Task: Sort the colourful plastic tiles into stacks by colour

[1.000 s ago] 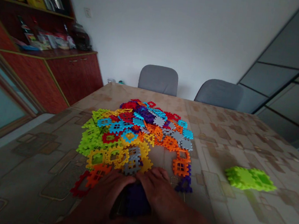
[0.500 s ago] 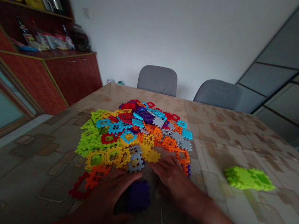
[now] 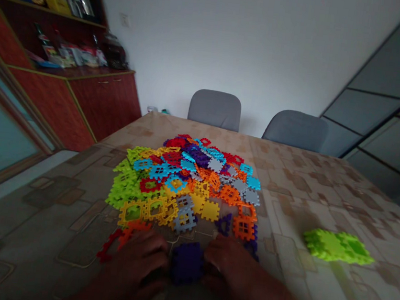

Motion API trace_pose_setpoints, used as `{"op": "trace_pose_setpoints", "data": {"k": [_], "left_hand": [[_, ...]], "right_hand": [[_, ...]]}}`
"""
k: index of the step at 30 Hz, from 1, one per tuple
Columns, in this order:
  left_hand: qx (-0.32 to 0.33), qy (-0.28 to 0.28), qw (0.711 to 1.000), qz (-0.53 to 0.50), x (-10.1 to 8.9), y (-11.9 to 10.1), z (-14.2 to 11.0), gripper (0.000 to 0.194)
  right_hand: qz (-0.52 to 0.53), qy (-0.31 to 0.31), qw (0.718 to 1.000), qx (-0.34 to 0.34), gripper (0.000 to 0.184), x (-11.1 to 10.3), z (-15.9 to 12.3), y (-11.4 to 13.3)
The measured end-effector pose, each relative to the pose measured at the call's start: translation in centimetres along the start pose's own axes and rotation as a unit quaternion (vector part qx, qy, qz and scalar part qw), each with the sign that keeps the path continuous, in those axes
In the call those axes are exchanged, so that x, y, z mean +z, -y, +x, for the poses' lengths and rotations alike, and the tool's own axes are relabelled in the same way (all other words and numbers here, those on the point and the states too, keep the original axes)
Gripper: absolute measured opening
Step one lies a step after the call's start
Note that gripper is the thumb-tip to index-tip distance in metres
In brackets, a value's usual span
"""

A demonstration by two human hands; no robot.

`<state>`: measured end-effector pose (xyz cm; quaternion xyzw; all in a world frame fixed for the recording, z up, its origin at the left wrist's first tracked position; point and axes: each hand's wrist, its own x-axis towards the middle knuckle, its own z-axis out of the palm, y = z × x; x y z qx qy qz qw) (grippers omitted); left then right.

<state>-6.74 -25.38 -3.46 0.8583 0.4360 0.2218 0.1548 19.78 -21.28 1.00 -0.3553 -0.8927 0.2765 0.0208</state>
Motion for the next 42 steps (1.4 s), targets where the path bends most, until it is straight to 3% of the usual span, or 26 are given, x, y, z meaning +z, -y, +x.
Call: {"op": "trace_pose_setpoints", "data": {"k": [6,11,15,21,28,31,36,38,42], "left_hand": [[-0.001,-0.009,1.0,-0.02,0.8,0.0,0.3,0.016],[-0.01,-0.007,1.0,-0.014,0.4,0.0,0.1,0.017],[-0.04,0.002,0.999,-0.004,0.3,-0.4,0.0,0.023],[-0.104,-0.034,0.993,-0.034,0.9,-0.4,-0.4,0.06],[-0.127,-0.028,0.991,-0.031,1.4,0.1,-0.3,0.057],[-0.127,-0.039,0.991,-0.032,1.3,0.1,-0.4,0.062],[-0.126,-0.046,0.991,-0.028,1.6,0.1,-0.4,0.07],[-0.129,-0.045,0.99,-0.028,1.9,0.3,-0.4,0.072],[-0.124,-0.045,0.991,-0.028,2.6,0.8,-0.4,0.076]], "right_hand": [[-0.012,0.003,0.999,0.05,0.006,-1.0,-0.3,0.1],[0.003,-0.005,0.998,0.064,0.021,-3.0,-1.3,0.5],[-0.018,0.042,0.995,0.09,0.016,-2.4,-1.1,0.7],[0.001,0.018,0.997,0.077,0.017,-0.4,-0.8,0.7],[0.009,0.031,0.995,0.098,0.014,-1.3,-0.7,1.1],[-0.001,0.009,0.993,0.114,0.03,-1.7,-0.8,1.2],[0.005,-0.065,0.995,0.077,0.09,-0.5,-0.1,1.1],[0.009,-0.067,0.996,0.05,0.092,0.1,0.5,1.2],[0.032,-0.078,0.996,-0.004,0.071,0.4,1.5,1.4]]}}
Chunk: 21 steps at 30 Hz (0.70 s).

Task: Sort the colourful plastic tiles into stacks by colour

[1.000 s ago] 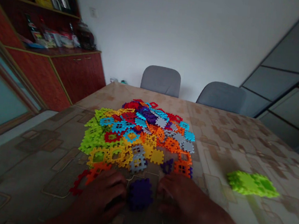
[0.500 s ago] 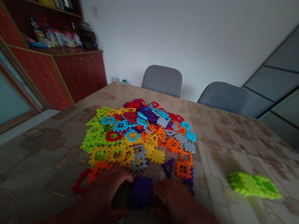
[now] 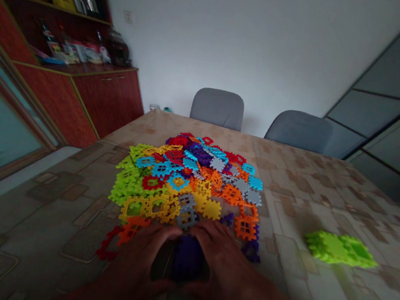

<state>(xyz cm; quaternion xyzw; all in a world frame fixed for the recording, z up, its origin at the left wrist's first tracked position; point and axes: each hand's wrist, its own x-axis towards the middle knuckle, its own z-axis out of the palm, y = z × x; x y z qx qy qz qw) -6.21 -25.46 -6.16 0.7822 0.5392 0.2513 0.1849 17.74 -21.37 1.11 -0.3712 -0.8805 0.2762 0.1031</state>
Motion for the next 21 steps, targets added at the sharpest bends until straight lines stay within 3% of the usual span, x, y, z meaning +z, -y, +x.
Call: {"op": "trace_pose_setpoints", "data": {"k": [3,9,16,21], "left_hand": [[0.004,0.001,1.0,0.003,0.4,0.3,0.0,0.079],[0.0,0.019,1.0,0.006,0.3,0.0,0.0,0.077],[0.011,0.023,1.0,0.014,-0.2,0.0,-0.3,0.09],[0.03,0.033,0.999,0.0,-0.4,0.3,-0.1,0.086]], "right_hand": [[0.014,-0.004,1.0,-0.02,0.063,0.1,0.2,-0.1],[0.029,0.009,0.999,-0.018,0.067,0.5,0.1,-0.2],[-0.017,0.062,0.998,0.028,0.094,-1.1,-0.3,-0.6],[-0.015,0.076,0.997,0.02,0.083,-1.6,-0.7,-1.4]]}}
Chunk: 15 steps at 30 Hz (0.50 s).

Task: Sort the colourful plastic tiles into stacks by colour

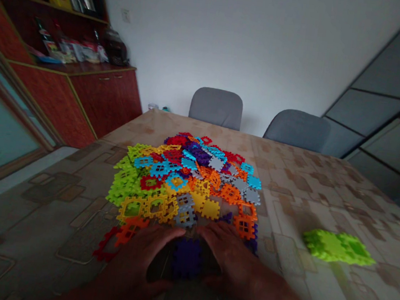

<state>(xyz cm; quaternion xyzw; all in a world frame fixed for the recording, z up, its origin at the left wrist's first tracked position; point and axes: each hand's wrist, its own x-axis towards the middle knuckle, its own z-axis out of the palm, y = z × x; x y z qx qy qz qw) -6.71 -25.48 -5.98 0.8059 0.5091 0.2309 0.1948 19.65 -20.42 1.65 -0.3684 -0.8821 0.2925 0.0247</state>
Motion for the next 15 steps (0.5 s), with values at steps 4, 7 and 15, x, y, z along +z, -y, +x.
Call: {"op": "trace_pose_setpoints", "data": {"k": [4,7,15], "left_hand": [[0.023,0.004,1.0,0.012,0.2,0.2,0.2,0.086],[0.024,0.016,0.999,0.02,0.3,0.2,0.4,0.087],[0.037,0.039,0.998,0.021,0.2,0.2,1.0,0.096]], "right_hand": [[0.003,-0.01,1.0,-0.027,0.077,0.6,0.4,-0.3],[0.003,-0.028,0.998,-0.049,0.079,1.2,0.8,-0.8],[0.001,-0.038,0.994,-0.102,0.092,1.7,1.2,-2.5]]}}
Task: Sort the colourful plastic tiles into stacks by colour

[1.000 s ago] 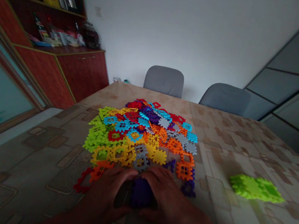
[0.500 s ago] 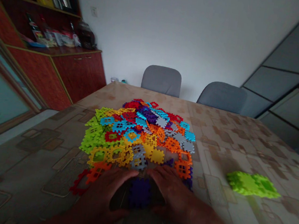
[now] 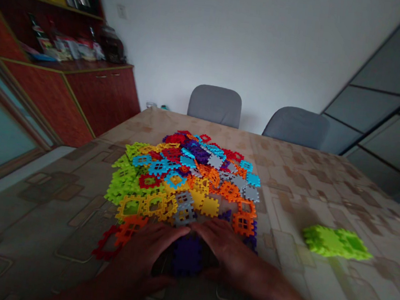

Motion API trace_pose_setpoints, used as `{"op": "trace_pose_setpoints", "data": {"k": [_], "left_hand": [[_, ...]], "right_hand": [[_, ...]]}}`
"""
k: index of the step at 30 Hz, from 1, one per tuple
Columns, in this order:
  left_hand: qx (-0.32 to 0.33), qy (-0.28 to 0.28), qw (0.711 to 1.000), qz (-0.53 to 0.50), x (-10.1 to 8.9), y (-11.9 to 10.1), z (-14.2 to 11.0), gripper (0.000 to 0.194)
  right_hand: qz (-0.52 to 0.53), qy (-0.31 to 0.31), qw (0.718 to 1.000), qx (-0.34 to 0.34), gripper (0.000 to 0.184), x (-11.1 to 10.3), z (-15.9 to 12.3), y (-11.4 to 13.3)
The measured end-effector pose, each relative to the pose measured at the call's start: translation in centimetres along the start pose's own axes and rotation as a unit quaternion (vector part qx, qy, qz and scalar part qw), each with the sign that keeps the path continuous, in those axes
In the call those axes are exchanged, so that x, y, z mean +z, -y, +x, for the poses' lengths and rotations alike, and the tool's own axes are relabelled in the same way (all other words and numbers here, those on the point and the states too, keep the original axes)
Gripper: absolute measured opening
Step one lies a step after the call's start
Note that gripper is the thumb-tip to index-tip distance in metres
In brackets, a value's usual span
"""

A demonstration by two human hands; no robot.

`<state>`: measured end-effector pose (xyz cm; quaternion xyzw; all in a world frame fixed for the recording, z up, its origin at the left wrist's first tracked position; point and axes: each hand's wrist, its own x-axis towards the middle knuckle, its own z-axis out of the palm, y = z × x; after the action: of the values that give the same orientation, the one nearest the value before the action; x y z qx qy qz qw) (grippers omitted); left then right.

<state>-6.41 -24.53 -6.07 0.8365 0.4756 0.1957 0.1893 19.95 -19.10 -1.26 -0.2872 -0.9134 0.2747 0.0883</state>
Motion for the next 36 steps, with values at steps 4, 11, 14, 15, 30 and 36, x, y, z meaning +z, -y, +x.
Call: {"op": "trace_pose_setpoints", "data": {"k": [4,11,14,15,30,36], "left_hand": [[-0.007,0.004,1.0,0.01,0.1,-0.2,0.2,0.089],[0.002,-0.009,1.0,0.0,-0.3,-0.6,0.1,0.08],[0.011,-0.01,1.0,-0.008,-0.6,-0.7,0.1,0.078],[0.009,-0.007,1.0,-0.008,-0.6,-0.8,0.1,0.078],[-0.031,-0.012,0.999,0.015,0.5,-0.1,-0.8,0.097],[-0.045,-0.033,0.998,-0.016,0.8,0.5,-2.1,0.093]], "right_hand": [[0.005,-0.01,1.0,-0.01,0.094,0.3,0.0,-0.3],[0.008,-0.001,1.0,0.003,0.092,-0.2,-0.2,0.4],[-0.004,0.0,1.0,0.003,0.091,-0.5,-0.1,0.8],[-0.007,0.001,1.0,0.003,0.091,-0.5,-0.1,0.9],[0.013,0.02,0.998,0.053,0.119,-0.3,-0.1,2.0],[0.013,0.009,0.997,0.08,0.118,0.4,0.4,2.9]]}}
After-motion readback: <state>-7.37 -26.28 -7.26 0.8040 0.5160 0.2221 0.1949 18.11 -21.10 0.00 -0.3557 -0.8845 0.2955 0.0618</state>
